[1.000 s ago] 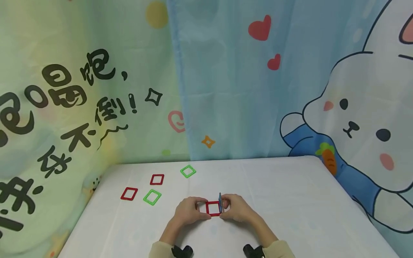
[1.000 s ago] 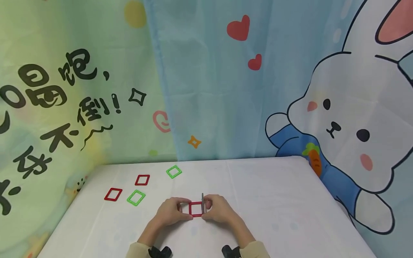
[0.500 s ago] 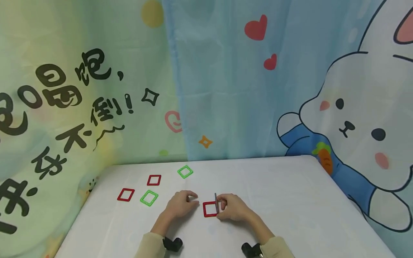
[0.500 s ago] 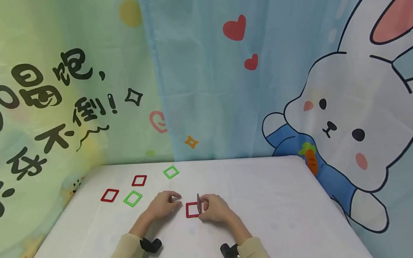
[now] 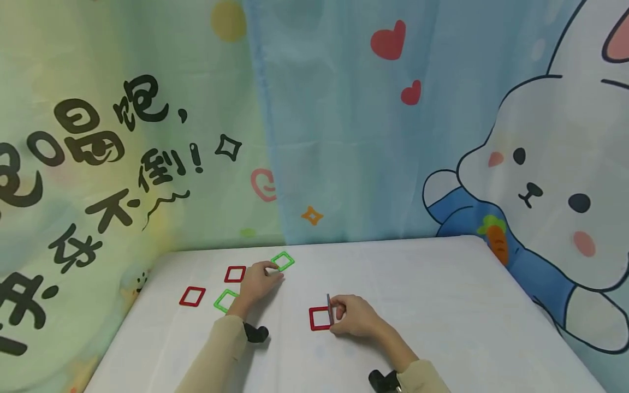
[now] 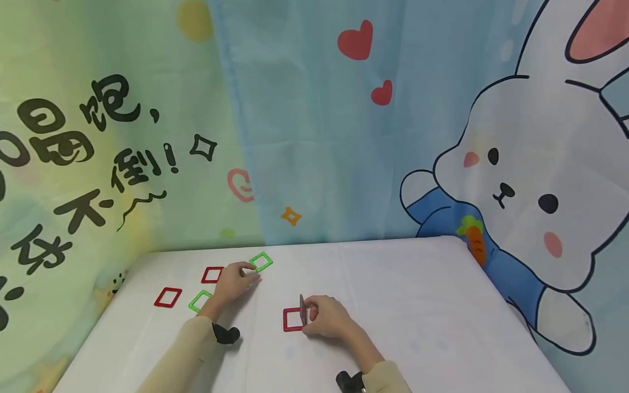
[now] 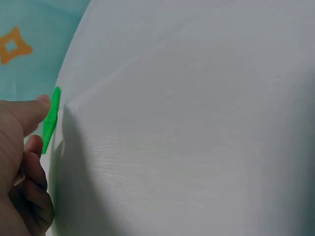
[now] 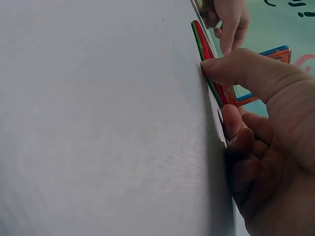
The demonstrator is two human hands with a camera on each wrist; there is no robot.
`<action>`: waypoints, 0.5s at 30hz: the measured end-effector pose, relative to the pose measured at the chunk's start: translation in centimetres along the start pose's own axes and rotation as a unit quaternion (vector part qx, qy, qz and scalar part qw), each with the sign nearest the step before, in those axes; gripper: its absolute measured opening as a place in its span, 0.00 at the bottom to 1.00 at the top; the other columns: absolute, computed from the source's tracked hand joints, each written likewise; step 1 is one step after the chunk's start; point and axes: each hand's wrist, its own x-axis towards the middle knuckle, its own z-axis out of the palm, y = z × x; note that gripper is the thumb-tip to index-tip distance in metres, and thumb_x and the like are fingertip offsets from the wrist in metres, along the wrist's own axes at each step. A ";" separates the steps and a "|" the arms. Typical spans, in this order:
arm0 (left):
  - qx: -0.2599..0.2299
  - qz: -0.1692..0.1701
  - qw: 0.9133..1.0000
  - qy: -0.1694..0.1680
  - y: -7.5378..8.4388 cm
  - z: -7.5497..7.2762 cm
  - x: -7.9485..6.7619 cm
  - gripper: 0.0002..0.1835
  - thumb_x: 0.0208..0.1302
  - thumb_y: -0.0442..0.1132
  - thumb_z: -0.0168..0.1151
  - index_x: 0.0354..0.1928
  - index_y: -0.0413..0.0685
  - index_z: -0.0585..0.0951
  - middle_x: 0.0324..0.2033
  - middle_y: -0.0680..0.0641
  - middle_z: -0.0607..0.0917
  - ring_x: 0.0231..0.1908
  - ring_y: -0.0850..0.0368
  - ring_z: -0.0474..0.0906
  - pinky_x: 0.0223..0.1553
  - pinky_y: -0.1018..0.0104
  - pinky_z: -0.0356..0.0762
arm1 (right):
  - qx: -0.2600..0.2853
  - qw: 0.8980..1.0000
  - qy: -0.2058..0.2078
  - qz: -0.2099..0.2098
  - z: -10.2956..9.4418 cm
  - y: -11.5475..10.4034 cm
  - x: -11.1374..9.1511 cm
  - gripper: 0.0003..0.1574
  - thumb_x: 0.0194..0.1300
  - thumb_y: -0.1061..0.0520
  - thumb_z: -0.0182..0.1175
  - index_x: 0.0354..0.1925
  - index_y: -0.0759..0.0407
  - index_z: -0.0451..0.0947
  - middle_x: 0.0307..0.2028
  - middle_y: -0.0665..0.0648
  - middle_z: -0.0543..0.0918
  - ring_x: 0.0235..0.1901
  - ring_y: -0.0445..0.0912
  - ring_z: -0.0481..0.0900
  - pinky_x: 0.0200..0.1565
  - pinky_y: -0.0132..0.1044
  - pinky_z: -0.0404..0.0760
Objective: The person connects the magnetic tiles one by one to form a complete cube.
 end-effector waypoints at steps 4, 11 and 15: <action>-0.021 0.010 1.000 -0.012 0.2 0.6 1.5 0.15 0.56 0.44 0.70 0.45 0.49 0.86 0.25 0.53 0.81 0.23 0.58 0.72 0.24 0.64 0.68 | -0.008 1.000 0.011 0.012 -0.4 0.3 -0.7 0.35 0.40 0.61 0.76 0.50 0.67 0.78 0.25 0.49 0.74 0.25 0.43 0.69 0.30 0.37 0.68; 0.031 -0.018 0.999 -0.036 0.3 0.1 2.8 0.16 0.55 0.46 0.73 0.45 0.51 0.87 0.38 0.49 0.85 0.37 0.55 0.79 0.36 0.59 0.74 | 0.009 1.000 0.005 0.006 -0.1 0.0 -0.4 0.34 0.42 0.60 0.76 0.50 0.67 0.78 0.25 0.48 0.75 0.26 0.43 0.70 0.31 0.38 0.69; 0.066 -0.007 0.997 -0.050 0.2 -0.4 2.8 0.15 0.58 0.46 0.71 0.46 0.50 0.88 0.39 0.47 0.86 0.40 0.51 0.80 0.38 0.57 0.75 | 0.010 1.000 0.000 0.009 0.0 -0.2 0.1 0.33 0.43 0.60 0.76 0.50 0.65 0.78 0.25 0.48 0.75 0.26 0.43 0.70 0.31 0.38 0.68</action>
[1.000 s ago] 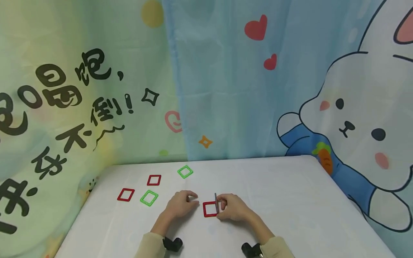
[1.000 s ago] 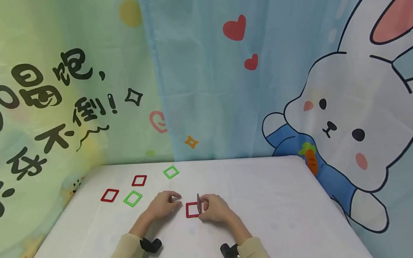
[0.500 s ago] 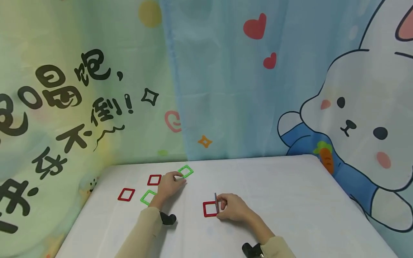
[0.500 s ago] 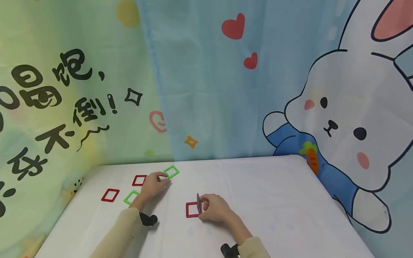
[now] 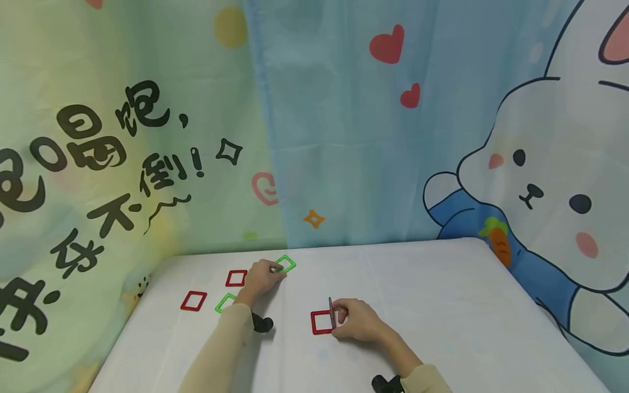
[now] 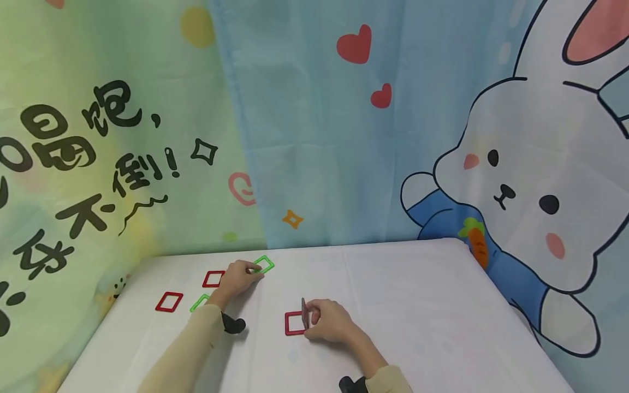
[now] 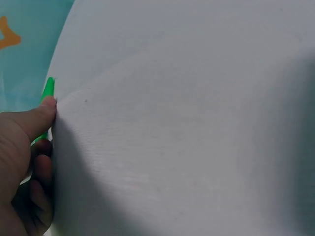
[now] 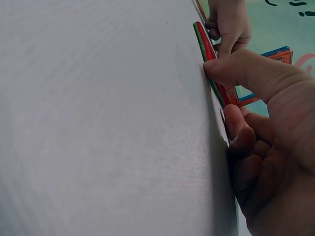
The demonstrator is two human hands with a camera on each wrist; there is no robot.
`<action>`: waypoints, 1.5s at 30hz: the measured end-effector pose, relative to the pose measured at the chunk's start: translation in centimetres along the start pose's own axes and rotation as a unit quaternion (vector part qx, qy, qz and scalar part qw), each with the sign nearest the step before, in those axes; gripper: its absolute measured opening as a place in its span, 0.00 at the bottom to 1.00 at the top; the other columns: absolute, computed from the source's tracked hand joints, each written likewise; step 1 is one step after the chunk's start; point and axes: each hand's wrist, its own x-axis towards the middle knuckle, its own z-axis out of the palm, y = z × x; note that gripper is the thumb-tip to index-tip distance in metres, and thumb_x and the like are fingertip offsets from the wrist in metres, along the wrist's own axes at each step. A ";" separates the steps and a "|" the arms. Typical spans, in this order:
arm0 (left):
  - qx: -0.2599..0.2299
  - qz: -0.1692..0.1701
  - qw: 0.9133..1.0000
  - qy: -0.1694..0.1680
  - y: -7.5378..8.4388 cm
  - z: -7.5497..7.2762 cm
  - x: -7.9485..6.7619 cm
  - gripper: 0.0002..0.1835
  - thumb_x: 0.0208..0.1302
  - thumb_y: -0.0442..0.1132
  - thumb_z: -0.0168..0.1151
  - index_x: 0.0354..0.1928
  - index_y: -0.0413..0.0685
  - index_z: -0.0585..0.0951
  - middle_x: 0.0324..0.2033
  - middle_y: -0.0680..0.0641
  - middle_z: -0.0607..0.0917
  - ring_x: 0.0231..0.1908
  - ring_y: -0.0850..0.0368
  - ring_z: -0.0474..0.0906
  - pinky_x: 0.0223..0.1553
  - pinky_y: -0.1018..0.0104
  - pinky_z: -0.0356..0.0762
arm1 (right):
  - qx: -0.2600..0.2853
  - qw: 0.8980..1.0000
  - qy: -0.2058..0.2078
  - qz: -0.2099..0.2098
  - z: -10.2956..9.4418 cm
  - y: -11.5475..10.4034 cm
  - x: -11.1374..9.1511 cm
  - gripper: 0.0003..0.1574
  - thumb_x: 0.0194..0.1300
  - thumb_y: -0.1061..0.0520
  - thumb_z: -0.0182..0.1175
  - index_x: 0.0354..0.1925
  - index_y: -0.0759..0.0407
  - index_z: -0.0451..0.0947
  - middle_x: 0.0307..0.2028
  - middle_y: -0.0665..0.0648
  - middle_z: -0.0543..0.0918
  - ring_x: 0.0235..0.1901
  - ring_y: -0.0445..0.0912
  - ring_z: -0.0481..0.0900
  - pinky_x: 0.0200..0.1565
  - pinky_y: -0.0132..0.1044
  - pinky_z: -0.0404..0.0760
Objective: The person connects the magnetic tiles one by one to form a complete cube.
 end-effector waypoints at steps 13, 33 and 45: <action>0.005 0.067 0.995 0.079 0.3 0.5 -1.8 0.11 0.62 0.47 0.67 0.43 0.52 0.89 0.32 0.53 0.87 0.30 0.58 0.75 0.28 0.64 0.68 | -0.008 1.000 0.002 -0.012 -0.1 -0.1 -0.2 0.34 0.43 0.60 0.75 0.50 0.66 0.78 0.25 0.48 0.75 0.25 0.43 0.70 0.31 0.38 0.68; 0.018 0.057 0.992 0.111 0.5 -1.0 -4.1 0.11 0.63 0.46 0.67 0.40 0.46 0.87 0.28 0.54 0.82 0.26 0.60 0.73 0.25 0.64 0.70 | -0.009 1.000 0.006 0.002 0.2 -0.2 -0.3 0.34 0.44 0.60 0.76 0.51 0.65 0.78 0.25 0.49 0.74 0.26 0.44 0.69 0.31 0.39 0.68; -0.049 0.113 0.978 0.169 0.0 -0.7 -6.7 0.09 0.56 0.44 0.73 0.37 0.48 0.89 0.31 0.52 0.86 0.24 0.63 0.75 0.23 0.68 0.71 | 0.012 1.000 -0.002 -0.008 0.4 0.1 -0.4 0.37 0.44 0.61 0.76 0.54 0.68 0.76 0.25 0.49 0.75 0.25 0.43 0.69 0.32 0.38 0.68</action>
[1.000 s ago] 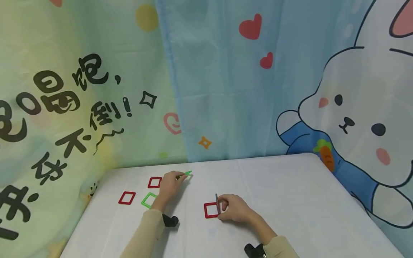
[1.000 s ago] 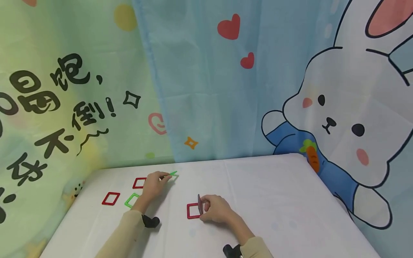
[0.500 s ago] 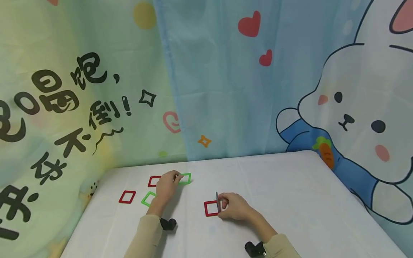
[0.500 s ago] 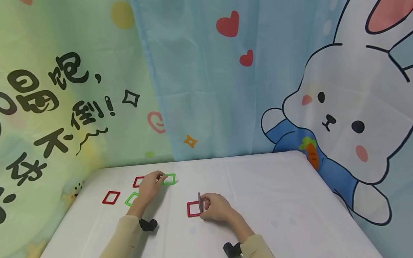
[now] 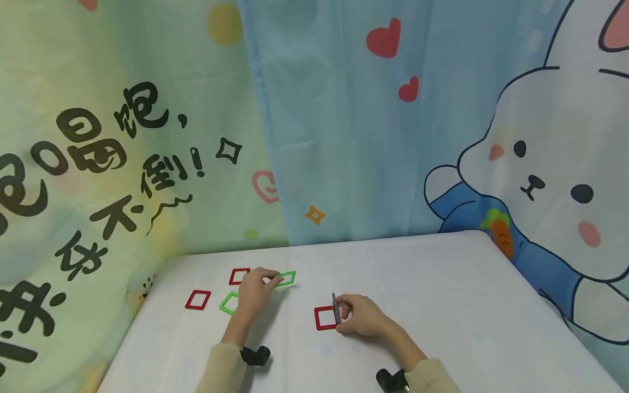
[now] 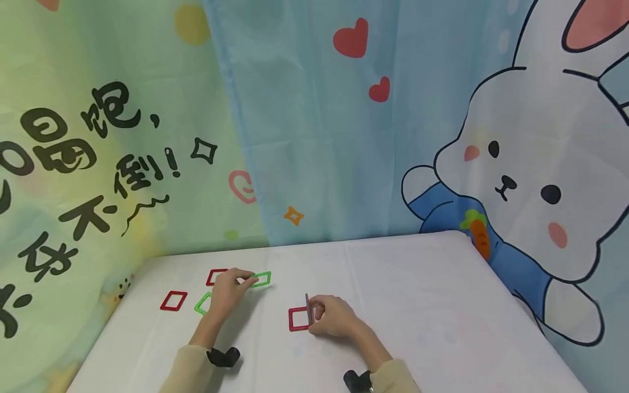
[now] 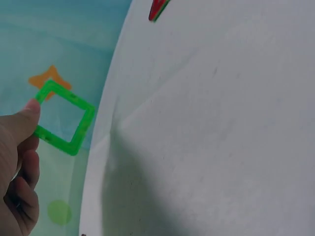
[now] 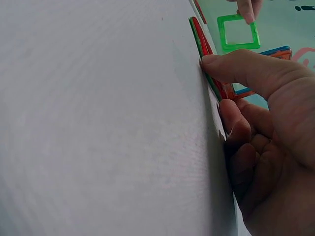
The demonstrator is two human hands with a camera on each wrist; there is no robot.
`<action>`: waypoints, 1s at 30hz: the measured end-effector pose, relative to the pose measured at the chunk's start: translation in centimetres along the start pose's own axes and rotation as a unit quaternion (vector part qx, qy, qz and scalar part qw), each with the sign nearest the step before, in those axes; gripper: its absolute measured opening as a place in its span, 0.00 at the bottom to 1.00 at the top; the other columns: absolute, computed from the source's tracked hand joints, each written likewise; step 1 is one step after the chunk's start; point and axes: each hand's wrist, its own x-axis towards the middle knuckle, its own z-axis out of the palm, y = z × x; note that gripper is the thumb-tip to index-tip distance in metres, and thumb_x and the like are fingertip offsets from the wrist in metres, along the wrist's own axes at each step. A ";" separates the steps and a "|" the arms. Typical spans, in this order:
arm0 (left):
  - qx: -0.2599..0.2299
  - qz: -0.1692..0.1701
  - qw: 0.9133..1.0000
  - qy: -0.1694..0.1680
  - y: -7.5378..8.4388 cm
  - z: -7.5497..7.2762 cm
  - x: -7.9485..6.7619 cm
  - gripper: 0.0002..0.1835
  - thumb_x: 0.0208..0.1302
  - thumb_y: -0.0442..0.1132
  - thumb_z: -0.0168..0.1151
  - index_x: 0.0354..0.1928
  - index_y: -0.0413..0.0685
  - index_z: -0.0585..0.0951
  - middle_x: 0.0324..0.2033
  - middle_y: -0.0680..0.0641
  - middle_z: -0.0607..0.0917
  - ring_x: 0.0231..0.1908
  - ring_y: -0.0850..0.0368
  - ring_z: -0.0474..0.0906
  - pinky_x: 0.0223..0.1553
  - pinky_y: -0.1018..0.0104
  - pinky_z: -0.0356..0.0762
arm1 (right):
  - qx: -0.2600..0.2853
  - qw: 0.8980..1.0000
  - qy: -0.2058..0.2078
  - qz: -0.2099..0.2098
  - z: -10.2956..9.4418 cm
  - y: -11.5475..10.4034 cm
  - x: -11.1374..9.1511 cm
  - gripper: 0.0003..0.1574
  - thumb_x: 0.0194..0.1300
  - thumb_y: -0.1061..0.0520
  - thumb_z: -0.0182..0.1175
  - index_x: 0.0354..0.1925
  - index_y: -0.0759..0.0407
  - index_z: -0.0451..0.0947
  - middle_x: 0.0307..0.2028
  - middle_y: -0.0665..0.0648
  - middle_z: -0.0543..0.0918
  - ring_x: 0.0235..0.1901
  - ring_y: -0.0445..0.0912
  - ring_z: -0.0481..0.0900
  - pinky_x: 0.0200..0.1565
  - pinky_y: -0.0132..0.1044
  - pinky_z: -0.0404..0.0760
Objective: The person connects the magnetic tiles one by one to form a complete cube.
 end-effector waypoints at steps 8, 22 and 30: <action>-0.055 0.011 0.998 0.004 1.5 0.5 -2.4 0.07 0.54 0.41 0.74 0.34 0.47 0.89 0.27 0.55 0.85 0.23 0.66 0.73 0.23 0.70 0.70 | 0.025 0.999 -0.020 0.005 0.5 0.5 -0.2 0.35 0.45 0.61 0.77 0.53 0.66 0.77 0.26 0.49 0.75 0.27 0.44 0.70 0.32 0.39 0.68; -0.128 0.035 0.991 -0.027 3.6 1.5 -2.7 0.06 0.54 0.39 0.74 0.32 0.46 0.89 0.24 0.57 0.85 0.23 0.66 0.74 0.22 0.70 0.72 | 0.004 1.000 -0.002 0.009 -0.4 -0.2 0.3 0.35 0.43 0.62 0.77 0.52 0.67 0.77 0.25 0.49 0.75 0.27 0.44 0.70 0.33 0.39 0.69; -0.127 0.045 0.989 -0.053 3.8 2.3 -2.8 0.06 0.54 0.40 0.74 0.33 0.48 0.89 0.23 0.58 0.83 0.25 0.66 0.74 0.26 0.70 0.73 | -0.004 1.000 0.000 0.003 -0.4 -0.2 0.2 0.34 0.44 0.62 0.77 0.51 0.66 0.77 0.25 0.49 0.75 0.26 0.43 0.69 0.32 0.38 0.68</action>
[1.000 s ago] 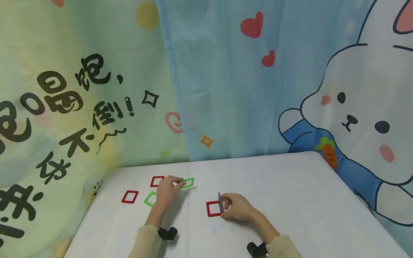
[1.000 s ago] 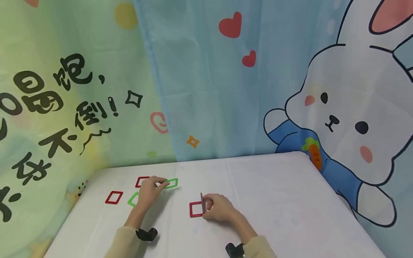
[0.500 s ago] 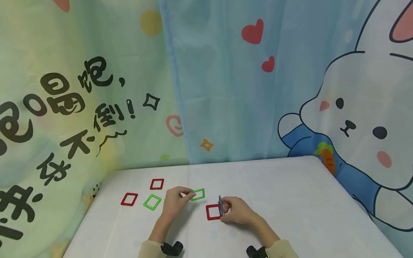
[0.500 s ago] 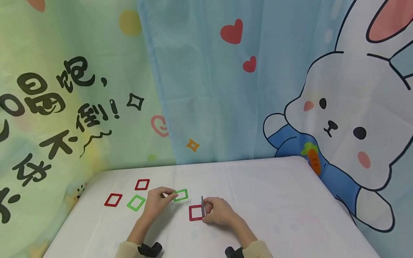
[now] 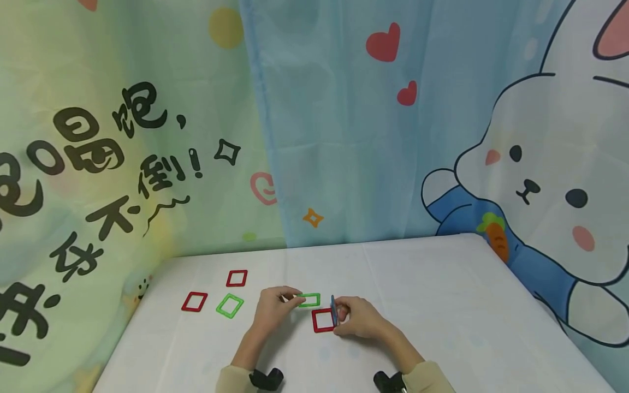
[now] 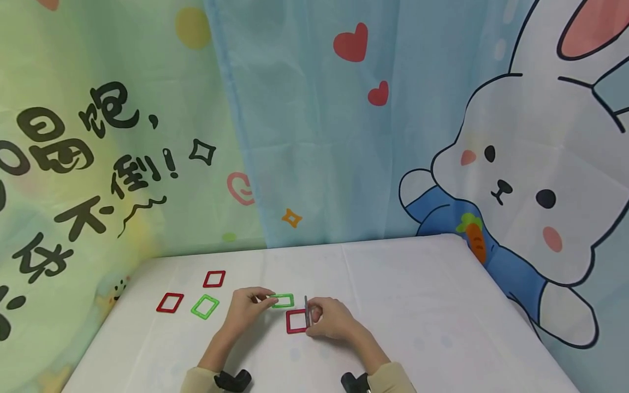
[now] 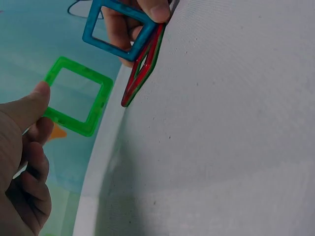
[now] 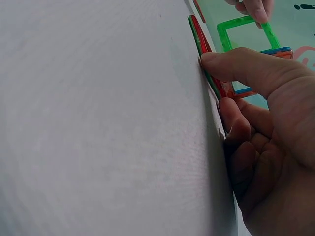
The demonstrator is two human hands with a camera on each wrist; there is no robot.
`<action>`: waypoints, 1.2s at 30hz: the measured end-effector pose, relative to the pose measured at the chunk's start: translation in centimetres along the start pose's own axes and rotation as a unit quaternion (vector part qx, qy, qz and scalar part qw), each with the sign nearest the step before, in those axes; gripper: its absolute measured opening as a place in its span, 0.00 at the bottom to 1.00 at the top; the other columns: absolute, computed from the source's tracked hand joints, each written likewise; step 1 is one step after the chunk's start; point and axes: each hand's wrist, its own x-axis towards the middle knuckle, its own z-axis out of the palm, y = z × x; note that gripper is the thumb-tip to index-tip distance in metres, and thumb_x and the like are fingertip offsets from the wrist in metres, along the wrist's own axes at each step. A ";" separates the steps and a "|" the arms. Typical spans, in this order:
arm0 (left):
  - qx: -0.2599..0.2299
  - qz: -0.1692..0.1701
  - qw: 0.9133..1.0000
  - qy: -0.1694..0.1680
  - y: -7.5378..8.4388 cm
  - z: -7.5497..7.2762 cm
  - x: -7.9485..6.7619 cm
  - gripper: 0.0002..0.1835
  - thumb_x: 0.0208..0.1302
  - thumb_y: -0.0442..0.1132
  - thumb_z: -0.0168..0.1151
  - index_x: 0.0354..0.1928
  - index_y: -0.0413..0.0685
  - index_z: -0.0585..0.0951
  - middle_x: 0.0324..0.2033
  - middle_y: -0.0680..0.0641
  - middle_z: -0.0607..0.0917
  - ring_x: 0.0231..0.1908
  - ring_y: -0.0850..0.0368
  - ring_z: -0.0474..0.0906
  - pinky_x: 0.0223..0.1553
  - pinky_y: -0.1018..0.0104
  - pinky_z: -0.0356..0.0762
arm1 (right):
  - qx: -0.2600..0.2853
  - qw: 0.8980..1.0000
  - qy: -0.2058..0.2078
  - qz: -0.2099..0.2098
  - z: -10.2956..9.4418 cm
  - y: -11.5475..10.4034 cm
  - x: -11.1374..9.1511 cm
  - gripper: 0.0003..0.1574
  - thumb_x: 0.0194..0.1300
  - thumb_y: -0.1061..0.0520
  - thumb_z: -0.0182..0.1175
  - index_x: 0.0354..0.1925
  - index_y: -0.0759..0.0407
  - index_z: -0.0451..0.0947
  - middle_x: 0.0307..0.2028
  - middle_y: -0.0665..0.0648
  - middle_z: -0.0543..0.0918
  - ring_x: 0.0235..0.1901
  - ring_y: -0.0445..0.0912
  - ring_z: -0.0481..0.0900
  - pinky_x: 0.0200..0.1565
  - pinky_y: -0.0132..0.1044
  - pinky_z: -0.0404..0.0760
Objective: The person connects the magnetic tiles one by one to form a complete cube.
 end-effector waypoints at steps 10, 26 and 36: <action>-0.024 0.001 1.000 -0.017 0.1 1.2 0.0 0.06 0.57 0.42 0.72 0.34 0.48 0.89 0.21 0.61 0.82 0.24 0.66 0.73 0.23 0.70 0.72 | -0.002 1.000 -0.007 -0.020 -0.2 0.1 0.0 0.33 0.45 0.60 0.76 0.50 0.65 0.77 0.25 0.48 0.75 0.25 0.41 0.70 0.31 0.36 0.68; -0.029 -0.033 0.999 -0.028 0.4 2.2 -0.1 0.05 0.58 0.42 0.72 0.33 0.50 0.89 0.20 0.61 0.81 0.23 0.66 0.72 0.21 0.69 0.71 | 0.003 1.000 -0.011 -0.027 -0.3 -0.1 -0.2 0.36 0.44 0.60 0.76 0.53 0.67 0.76 0.25 0.48 0.75 0.25 0.43 0.70 0.30 0.36 0.68; -0.032 -0.049 0.997 -0.041 0.4 2.3 0.1 0.06 0.57 0.43 0.72 0.33 0.49 0.89 0.20 0.61 0.80 0.24 0.65 0.73 0.23 0.69 0.71 | 0.005 1.000 -0.011 -0.026 -0.3 -0.1 -0.3 0.32 0.44 0.61 0.76 0.50 0.64 0.77 0.25 0.49 0.75 0.25 0.43 0.69 0.29 0.36 0.68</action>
